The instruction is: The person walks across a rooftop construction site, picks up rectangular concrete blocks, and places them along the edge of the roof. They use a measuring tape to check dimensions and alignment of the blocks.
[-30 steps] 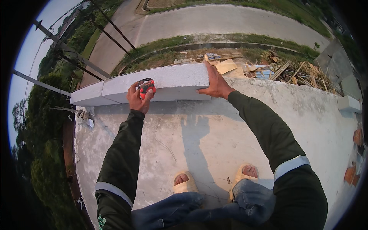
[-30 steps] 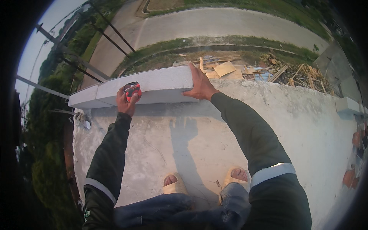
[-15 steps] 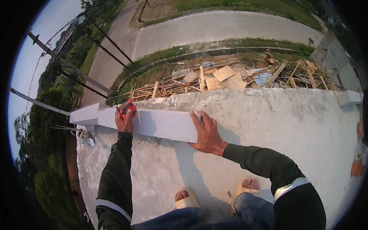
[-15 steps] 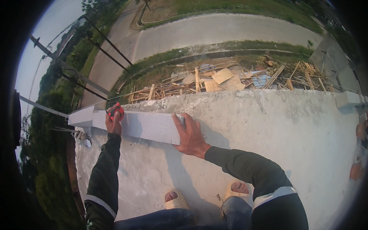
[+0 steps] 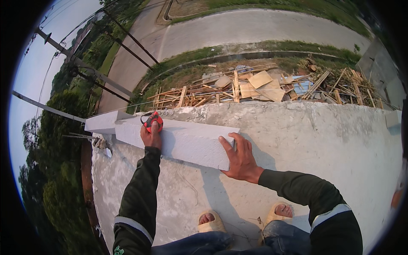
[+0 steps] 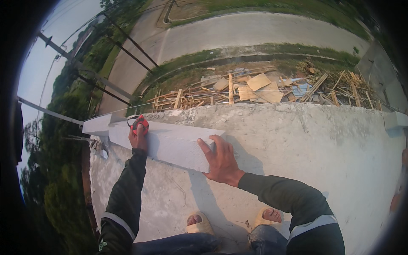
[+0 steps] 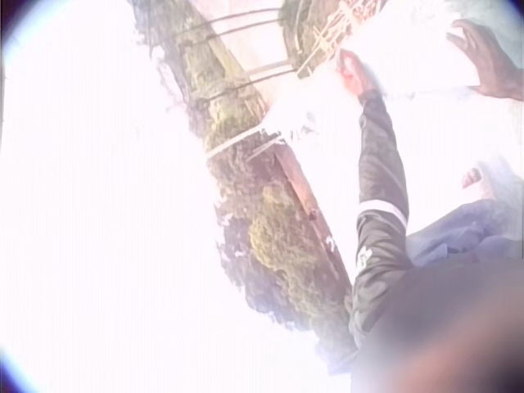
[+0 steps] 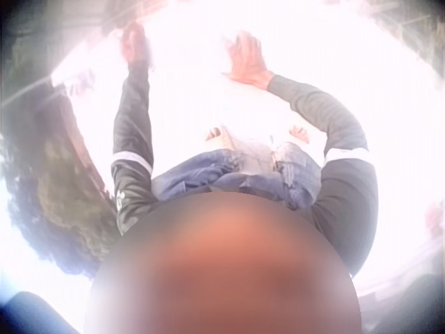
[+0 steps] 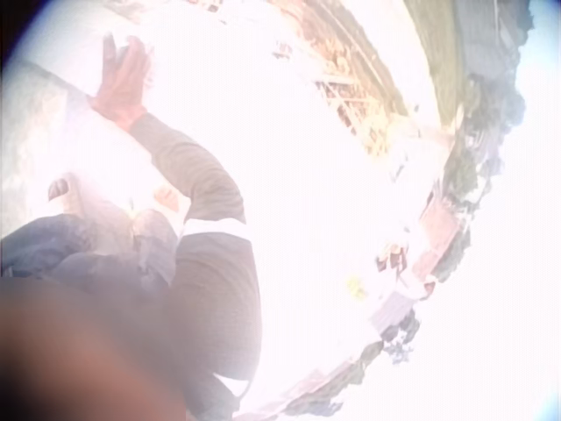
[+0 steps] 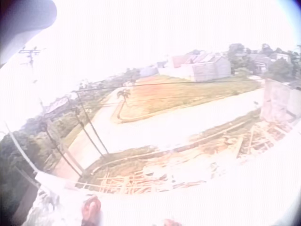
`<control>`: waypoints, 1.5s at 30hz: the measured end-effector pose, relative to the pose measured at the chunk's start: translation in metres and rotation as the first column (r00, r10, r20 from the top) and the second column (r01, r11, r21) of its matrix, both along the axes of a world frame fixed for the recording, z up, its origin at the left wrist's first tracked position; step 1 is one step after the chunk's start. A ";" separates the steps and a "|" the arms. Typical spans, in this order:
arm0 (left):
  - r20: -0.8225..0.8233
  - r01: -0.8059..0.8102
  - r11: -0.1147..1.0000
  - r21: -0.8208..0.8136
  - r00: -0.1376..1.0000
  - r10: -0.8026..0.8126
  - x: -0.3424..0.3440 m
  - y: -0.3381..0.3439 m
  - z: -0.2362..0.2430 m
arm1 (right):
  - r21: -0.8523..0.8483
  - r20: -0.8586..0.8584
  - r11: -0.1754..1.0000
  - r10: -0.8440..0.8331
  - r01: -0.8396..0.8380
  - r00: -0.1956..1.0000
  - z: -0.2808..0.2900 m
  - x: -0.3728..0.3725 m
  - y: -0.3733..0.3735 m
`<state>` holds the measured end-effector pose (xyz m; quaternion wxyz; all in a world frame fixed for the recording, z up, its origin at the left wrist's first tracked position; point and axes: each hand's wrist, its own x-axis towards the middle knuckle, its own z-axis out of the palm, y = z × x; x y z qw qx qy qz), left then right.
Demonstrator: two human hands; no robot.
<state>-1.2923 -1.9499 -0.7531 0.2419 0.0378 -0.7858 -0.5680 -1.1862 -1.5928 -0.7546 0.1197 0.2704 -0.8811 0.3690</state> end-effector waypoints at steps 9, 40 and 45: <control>0.014 -0.110 0.986 -0.125 0.993 0.113 -0.004 -0.002 -0.004 | 0.208 -0.017 0.964 0.172 -0.165 0.985 0.073 -0.014 -0.041; 0.257 0.317 0.900 -0.300 0.935 -0.243 0.091 0.101 0.057 | 0.308 0.236 0.912 0.203 -0.271 0.950 0.090 0.011 -0.030; 0.244 0.384 0.797 -0.466 0.922 -0.302 0.107 0.125 0.043 | 0.307 0.250 0.902 0.230 -0.302 0.941 0.072 0.026 0.003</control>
